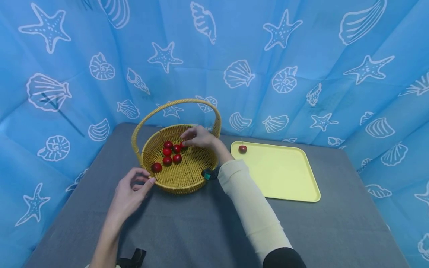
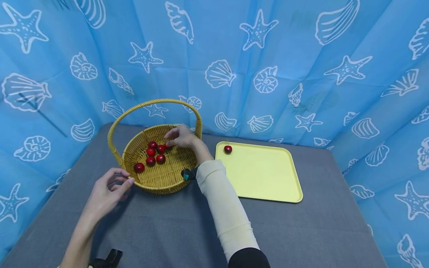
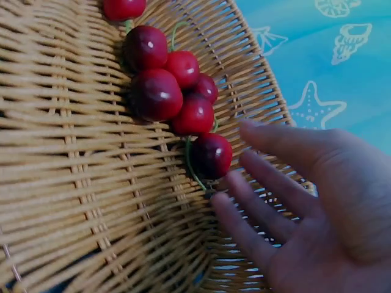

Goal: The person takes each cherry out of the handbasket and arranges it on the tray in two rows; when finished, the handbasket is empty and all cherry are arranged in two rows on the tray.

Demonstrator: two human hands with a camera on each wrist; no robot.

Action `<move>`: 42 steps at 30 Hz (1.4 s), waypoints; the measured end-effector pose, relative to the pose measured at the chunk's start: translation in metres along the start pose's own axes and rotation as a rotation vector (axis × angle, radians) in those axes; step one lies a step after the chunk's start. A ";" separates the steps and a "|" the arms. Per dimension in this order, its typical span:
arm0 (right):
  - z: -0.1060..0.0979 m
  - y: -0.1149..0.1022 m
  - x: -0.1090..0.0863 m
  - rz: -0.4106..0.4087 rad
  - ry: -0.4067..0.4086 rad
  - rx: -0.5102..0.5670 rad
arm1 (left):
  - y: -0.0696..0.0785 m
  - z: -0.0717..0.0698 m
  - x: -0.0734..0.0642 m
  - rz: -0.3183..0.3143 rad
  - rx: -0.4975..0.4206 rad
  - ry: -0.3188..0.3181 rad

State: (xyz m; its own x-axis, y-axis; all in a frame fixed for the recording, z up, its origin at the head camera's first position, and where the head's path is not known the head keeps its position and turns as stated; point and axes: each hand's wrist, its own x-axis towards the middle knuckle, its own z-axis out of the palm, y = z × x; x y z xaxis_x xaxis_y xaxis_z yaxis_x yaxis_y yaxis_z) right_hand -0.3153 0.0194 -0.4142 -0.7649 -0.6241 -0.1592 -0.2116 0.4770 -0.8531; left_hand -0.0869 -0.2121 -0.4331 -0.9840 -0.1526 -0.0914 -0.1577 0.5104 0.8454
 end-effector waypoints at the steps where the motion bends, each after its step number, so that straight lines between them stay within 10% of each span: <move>1: 0.001 0.002 0.000 0.003 -0.002 -0.014 | 0.000 0.000 0.000 0.001 -0.001 0.000; 23: 0.011 0.015 0.003 0.061 -0.011 -0.102 | 0.000 0.001 -0.001 0.003 -0.007 0.000; 42: -0.025 -0.022 -0.034 -0.158 -0.050 -0.132 | 0.000 0.001 -0.001 -0.005 -0.010 0.003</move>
State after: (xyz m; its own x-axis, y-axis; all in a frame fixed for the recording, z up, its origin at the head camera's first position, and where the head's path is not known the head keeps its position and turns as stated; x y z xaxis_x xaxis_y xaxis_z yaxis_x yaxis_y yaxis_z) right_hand -0.2994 0.0454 -0.3777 -0.6858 -0.7256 -0.0558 -0.4067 0.4457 -0.7975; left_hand -0.0855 -0.2112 -0.4340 -0.9831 -0.1575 -0.0939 -0.1615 0.5015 0.8499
